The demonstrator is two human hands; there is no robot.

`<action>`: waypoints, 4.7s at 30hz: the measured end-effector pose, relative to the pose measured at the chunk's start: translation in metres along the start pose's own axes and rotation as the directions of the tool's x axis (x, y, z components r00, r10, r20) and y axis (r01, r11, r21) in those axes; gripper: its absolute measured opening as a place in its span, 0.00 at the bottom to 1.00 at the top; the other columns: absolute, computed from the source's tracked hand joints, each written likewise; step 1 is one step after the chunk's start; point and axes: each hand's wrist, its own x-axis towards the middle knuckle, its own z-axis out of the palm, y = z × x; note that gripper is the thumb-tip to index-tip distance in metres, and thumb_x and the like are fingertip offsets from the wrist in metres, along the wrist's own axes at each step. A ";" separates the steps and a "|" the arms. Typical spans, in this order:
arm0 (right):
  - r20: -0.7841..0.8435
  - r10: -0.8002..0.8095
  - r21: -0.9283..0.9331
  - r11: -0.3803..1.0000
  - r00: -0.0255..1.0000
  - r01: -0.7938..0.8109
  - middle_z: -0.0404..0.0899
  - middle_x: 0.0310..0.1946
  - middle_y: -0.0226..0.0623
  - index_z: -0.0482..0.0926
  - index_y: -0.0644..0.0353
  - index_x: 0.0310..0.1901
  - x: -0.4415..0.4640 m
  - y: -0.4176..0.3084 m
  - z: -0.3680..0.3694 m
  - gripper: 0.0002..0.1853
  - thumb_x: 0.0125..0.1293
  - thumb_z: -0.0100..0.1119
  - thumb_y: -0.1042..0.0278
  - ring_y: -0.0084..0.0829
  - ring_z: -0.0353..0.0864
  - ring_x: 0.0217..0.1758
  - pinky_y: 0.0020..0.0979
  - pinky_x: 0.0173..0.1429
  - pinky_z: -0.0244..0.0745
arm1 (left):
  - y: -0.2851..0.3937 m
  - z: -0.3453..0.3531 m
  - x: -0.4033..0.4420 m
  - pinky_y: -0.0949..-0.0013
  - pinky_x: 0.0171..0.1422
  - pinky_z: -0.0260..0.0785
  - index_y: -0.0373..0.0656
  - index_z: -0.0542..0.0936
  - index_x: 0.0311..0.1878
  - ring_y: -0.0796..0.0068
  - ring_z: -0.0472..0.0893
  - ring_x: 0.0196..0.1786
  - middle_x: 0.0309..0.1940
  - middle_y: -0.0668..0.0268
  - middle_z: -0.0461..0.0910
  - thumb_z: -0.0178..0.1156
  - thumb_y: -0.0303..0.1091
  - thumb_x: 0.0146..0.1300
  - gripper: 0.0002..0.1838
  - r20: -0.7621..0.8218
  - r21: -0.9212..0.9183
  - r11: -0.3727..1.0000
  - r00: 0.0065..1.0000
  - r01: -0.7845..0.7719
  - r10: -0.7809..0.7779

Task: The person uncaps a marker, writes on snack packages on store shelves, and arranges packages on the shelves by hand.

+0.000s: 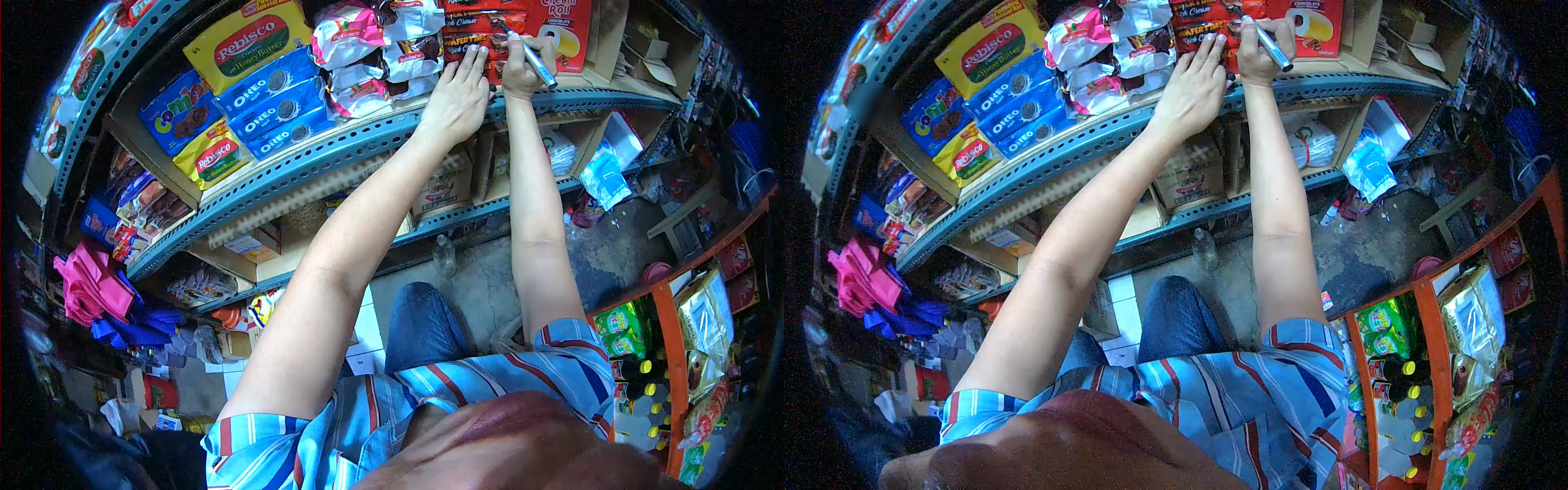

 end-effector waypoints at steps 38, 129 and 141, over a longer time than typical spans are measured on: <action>0.089 0.020 -0.131 0.991 0.996 -0.008 0.79 0.29 0.35 0.77 0.62 0.29 0.040 -0.030 0.023 0.10 0.59 0.72 0.72 0.30 0.81 0.33 0.34 0.40 0.74 | -0.001 -0.004 0.001 0.46 0.80 0.56 0.30 0.79 0.53 0.47 0.57 0.82 0.78 0.43 0.62 0.46 0.36 0.73 0.20 0.027 -0.015 1.000 1.000 0.001 -0.001; -0.068 0.110 0.141 0.985 0.992 -0.100 0.80 0.26 0.30 0.73 0.58 0.32 0.082 -0.019 0.050 0.11 0.66 0.67 0.79 0.22 0.83 0.28 0.24 0.37 0.76 | -0.002 -0.001 0.000 0.49 0.80 0.55 0.32 0.78 0.47 0.49 0.58 0.82 0.78 0.43 0.61 0.47 0.35 0.73 0.16 -0.023 -0.062 0.998 0.999 0.023 -0.024; -0.073 0.025 -0.020 0.999 0.997 -0.027 0.78 0.28 0.28 0.75 0.59 0.31 0.085 -0.015 0.056 0.10 0.65 0.69 0.78 0.21 0.77 0.31 0.25 0.44 0.74 | -0.002 0.001 -0.001 0.48 0.80 0.55 0.32 0.78 0.48 0.49 0.57 0.83 0.78 0.43 0.60 0.46 0.35 0.74 0.16 -0.008 -0.061 0.998 1.000 0.026 -0.026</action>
